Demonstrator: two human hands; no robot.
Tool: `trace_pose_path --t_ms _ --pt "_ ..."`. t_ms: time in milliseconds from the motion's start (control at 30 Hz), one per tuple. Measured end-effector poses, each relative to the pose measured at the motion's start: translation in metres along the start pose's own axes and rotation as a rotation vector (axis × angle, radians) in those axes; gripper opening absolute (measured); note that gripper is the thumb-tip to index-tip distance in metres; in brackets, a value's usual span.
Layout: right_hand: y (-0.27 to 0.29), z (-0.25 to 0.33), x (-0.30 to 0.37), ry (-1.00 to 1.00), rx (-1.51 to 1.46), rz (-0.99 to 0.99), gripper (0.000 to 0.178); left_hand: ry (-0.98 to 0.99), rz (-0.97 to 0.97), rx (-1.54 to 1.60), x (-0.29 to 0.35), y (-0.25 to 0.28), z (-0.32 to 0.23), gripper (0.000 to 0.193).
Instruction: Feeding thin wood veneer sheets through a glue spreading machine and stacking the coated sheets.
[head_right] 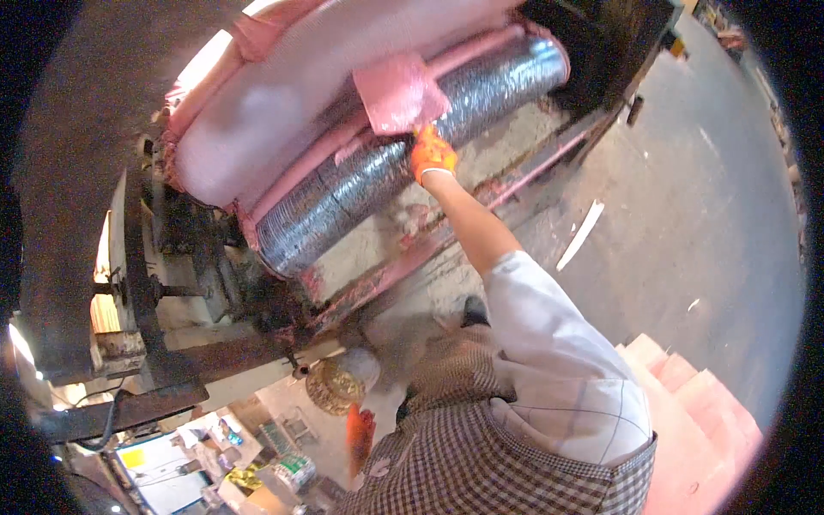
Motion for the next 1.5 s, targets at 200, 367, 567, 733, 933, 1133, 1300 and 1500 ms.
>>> trace_pose_path --t_ms 200,367,567,733,933,1133,1300,1500 --pt "-0.027 -0.049 0.153 -0.094 0.053 0.467 0.022 -0.052 -0.171 -0.126 0.008 -0.032 -0.028 0.041" --pt "0.003 0.035 0.217 0.243 -0.158 0.722 0.034 -0.204 -0.244 -0.115 -0.064 0.031 -0.004 0.036" --pt "0.021 0.105 0.134 -0.230 -1.242 1.065 0.036 -0.379 -0.020 -0.229 -0.017 -0.104 -0.145 0.031" --pt "-0.071 0.025 0.103 -0.998 -1.832 0.986 0.048 -0.427 0.048 -0.298 0.045 -0.180 -0.219 0.050" --pt "-0.052 0.005 0.129 -0.837 -1.431 0.823 0.059 -0.349 0.140 -0.267 0.095 -0.250 -0.275 0.058" --pt "-0.045 -0.013 0.208 -1.042 -1.626 0.785 0.052 -0.063 0.320 -0.288 0.065 -0.324 -0.308 0.061" --pt "-0.020 0.009 0.275 -1.022 -1.649 0.708 0.054 -0.035 0.539 -0.415 0.086 -0.361 -0.304 0.062" --pt "0.009 0.039 0.282 0.406 -0.695 0.629 0.064 -0.148 0.598 -0.562 0.113 -0.330 -0.311 0.052"
Point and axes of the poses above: each hand's wrist, its own x-axis away from the middle knuckle, its own y-axis out of the back of the hand, z = x × y, the point moved 7 cm from there along -x, towards the middle knuckle, and after that the axes turned 13 degrees about -x, right-handed, at the moved point
